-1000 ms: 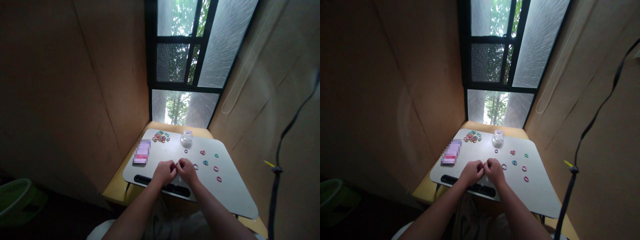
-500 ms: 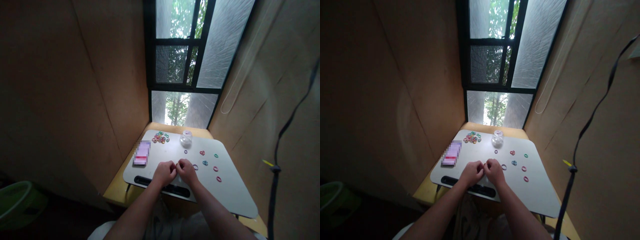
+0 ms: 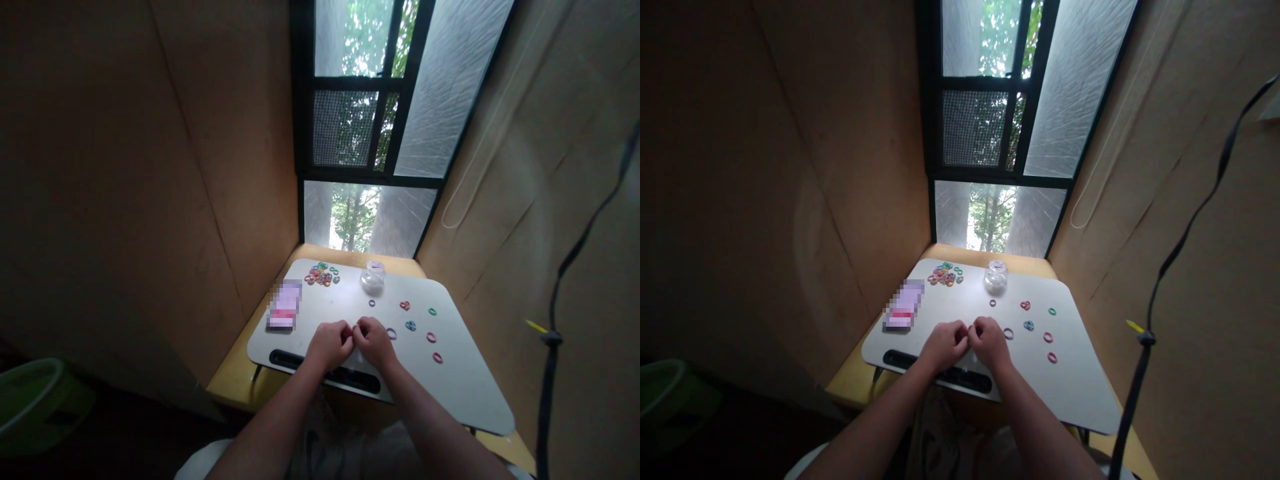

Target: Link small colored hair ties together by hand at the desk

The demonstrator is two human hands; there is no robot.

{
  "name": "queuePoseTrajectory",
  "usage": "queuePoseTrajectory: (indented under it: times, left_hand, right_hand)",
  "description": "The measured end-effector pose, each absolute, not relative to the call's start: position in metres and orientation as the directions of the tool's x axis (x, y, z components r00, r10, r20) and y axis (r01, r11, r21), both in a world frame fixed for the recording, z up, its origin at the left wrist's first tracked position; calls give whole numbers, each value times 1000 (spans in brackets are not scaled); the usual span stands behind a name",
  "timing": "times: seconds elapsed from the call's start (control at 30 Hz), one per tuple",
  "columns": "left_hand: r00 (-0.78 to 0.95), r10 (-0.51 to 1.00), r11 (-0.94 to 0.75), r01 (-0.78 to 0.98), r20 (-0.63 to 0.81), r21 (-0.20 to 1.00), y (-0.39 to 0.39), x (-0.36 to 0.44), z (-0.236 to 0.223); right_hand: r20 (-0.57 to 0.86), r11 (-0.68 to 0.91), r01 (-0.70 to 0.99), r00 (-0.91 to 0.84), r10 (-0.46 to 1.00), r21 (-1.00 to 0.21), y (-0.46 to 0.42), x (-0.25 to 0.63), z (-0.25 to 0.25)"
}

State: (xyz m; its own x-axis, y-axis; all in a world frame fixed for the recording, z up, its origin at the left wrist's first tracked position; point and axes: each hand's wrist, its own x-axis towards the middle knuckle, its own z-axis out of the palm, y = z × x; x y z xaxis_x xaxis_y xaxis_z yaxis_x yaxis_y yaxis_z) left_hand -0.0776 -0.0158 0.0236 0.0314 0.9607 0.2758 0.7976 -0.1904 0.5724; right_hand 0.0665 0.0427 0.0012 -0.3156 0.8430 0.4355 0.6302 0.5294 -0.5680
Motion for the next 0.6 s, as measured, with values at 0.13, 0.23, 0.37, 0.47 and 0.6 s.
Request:
queuePoseTrajectory:
  times: [0.13,0.23,0.37,0.47,0.6]
  left_hand:
    - [24,963,-177,803,267,569,-16,-78,21]
    - [17,964,-172,805,266,568,-16,-79,20]
    - [25,964,-177,807,266,564,-16,-80,21]
    - [29,964,-180,806,265,564,-18,-81,21]
    - [29,963,-180,810,268,558,-19,-81,22]
  right_hand:
    - [437,533,627,-318,841,-568,44,66,-2]
    - [444,542,627,-325,835,-560,46,67,-6]
    - [452,553,630,-334,827,-546,47,68,-9]
    - [461,558,629,-334,823,-541,47,68,-10]
    - [464,562,631,-336,820,-535,48,68,-10]
